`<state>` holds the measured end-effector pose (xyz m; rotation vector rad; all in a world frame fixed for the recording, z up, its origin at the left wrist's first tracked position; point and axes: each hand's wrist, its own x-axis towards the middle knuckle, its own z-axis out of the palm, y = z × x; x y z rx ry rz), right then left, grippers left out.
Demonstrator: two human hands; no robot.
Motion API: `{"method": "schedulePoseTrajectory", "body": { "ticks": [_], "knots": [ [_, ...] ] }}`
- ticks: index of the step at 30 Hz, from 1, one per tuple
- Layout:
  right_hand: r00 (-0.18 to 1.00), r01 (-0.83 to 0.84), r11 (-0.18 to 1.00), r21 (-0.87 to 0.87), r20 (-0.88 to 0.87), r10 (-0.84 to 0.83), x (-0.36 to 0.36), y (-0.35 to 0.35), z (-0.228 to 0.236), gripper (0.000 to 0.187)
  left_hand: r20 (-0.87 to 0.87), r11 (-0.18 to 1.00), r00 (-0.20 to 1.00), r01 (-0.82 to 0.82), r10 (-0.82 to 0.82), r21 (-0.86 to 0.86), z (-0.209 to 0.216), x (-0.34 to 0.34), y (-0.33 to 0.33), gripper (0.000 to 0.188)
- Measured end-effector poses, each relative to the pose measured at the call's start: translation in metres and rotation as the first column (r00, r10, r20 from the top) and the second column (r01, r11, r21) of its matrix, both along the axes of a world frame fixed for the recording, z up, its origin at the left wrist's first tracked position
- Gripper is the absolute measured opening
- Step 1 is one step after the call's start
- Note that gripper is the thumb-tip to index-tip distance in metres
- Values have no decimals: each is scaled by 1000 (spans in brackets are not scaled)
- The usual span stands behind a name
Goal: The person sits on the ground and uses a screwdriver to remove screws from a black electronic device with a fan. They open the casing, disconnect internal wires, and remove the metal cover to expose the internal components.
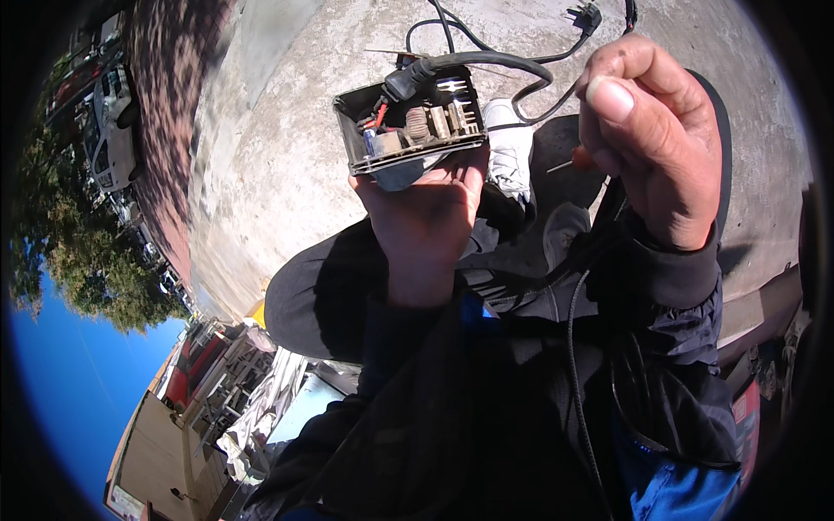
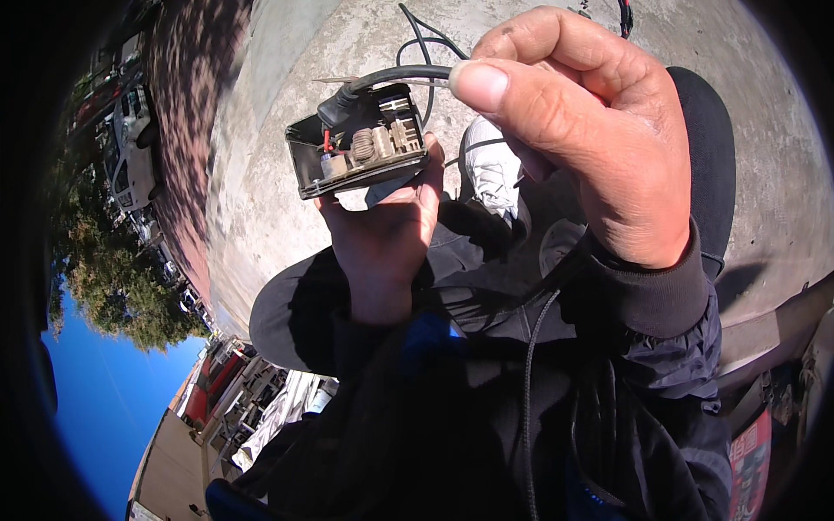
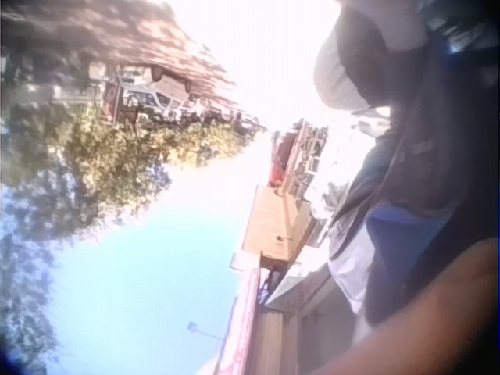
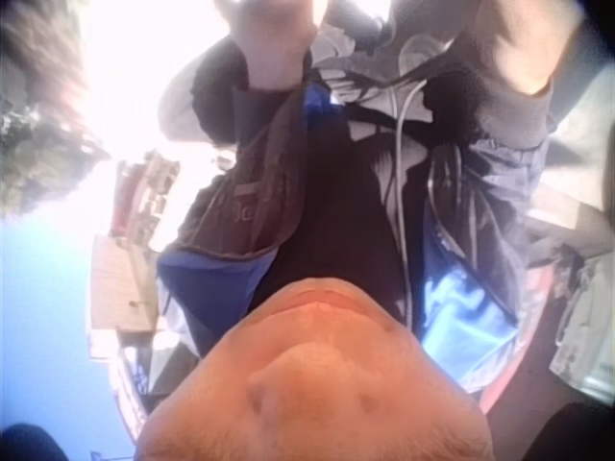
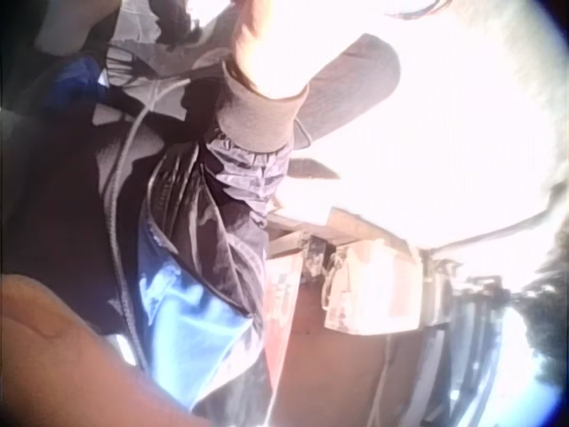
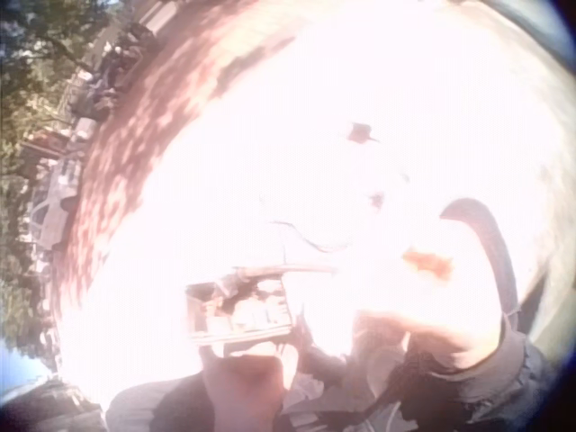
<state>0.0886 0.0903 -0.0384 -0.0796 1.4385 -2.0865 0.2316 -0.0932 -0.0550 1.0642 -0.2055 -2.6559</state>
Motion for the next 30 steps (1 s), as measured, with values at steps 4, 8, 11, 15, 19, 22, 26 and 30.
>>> {"method": "schedulePoseTrajectory", "body": {
  "ticks": [4, 8, 11, 15, 19, 22, 26, 30],
  "knots": [
    [995, 98, 958, -270, 7, -100, -17, 13, -11, 29, -21, 988, 1000, -17, 21, 154, -3, 1, -5, 74],
    [994, 103, 929, -354, -2, -111, -23, 15, -21, 24, 12, 997, 1000, 13, -14, 74, -5, 1, -4, 78],
    [991, 132, 957, -257, 9, -134, -22, 8, -18, 20, 149, 999, 989, 28, -22, -39, -4, -1, -1, 85],
    [984, 87, 988, 124, -168, -66, -1, 2, -1, 27, 169, 984, 983, 100, -74, -148, 0, -5, 0, 86],
    [850, 8, 995, 97, -525, 44, 4, -9, -5, 32, 173, 963, 978, 156, -119, -220, 4, -8, 0, 74],
    [809, -84, 981, 174, -563, 169, 4, -8, -4, 35, 156, 947, 980, 162, -122, -277, 8, -10, 1, 77],
    [803, -121, 945, 304, -529, 273, 8, -9, -3, 34, 60, 920, 993, 115, -100, -376, 10, -11, 7, 82],
    [839, -84, 961, 263, -502, 211, 17, -16, -9, 31, 119, 874, 986, 161, -119, -458, 7, -10, 6, 85]
  ]
}}
